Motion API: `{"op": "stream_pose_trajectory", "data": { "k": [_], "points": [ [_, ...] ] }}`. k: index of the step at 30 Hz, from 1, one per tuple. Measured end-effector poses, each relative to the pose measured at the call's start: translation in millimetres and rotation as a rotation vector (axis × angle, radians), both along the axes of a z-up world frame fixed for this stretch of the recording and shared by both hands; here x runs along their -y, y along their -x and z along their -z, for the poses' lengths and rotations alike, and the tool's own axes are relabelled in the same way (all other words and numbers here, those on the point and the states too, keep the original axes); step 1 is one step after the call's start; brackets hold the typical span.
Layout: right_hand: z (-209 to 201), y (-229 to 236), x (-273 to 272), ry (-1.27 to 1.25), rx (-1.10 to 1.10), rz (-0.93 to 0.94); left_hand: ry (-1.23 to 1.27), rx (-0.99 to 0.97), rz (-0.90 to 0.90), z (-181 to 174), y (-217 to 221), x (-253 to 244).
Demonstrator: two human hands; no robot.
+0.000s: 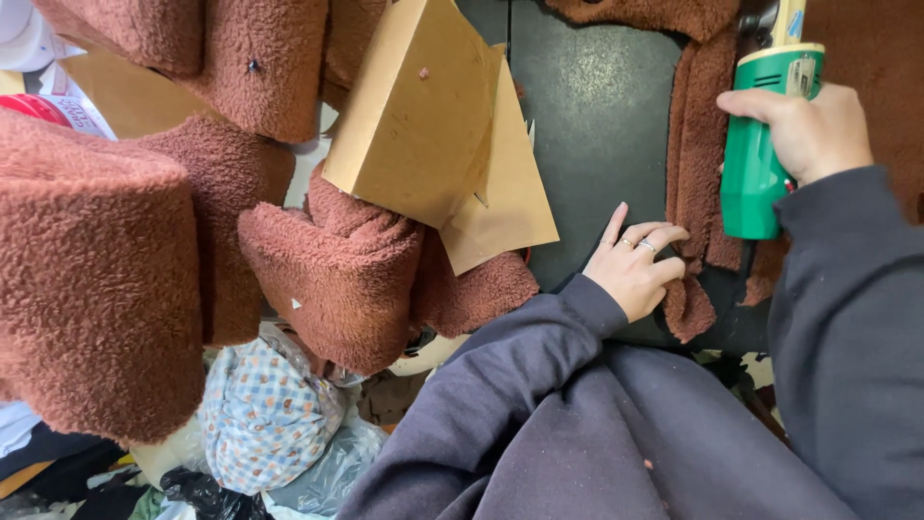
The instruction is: The person places a cardboard template on a large piece of brown fabric and traces its outline with a blue marker. They then use a green electric fabric cutter to cut the fabric along the marked lines. The person repeats this process with another template on a different section of the fabric.
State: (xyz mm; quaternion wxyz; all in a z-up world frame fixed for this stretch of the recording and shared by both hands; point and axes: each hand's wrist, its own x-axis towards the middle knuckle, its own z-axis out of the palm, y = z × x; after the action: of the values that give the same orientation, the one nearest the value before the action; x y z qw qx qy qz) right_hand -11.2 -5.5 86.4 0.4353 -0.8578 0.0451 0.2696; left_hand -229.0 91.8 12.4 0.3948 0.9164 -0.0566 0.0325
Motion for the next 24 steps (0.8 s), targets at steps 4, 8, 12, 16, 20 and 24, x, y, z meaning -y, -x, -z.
{"op": "stream_pose_trajectory", "data": {
  "k": [4,8,12,16,20,24],
  "points": [
    [-3,-12,-7,-0.03,0.033,-0.023,-0.044,0.045,-0.007,-16,-17,-17],
    [-4,-11,2,-0.023,-0.007,-0.047,-0.426,-0.165,-0.152,-62,-40,-89],
    [-35,34,37,-0.003,-0.286,-0.115,-0.469,0.144,-0.612,-73,-46,-154],
    [-51,102,113,-0.162,-0.3,-0.143,-0.479,0.227,-0.634,-137,-66,-134],
    [-47,149,201,-0.066,-0.306,0.024,-0.293,0.17,-0.003,-70,-68,-49],
    [19,187,344,-0.038,-0.332,0.259,-0.236,0.465,0.22,37,-79,32]
  ]
}}
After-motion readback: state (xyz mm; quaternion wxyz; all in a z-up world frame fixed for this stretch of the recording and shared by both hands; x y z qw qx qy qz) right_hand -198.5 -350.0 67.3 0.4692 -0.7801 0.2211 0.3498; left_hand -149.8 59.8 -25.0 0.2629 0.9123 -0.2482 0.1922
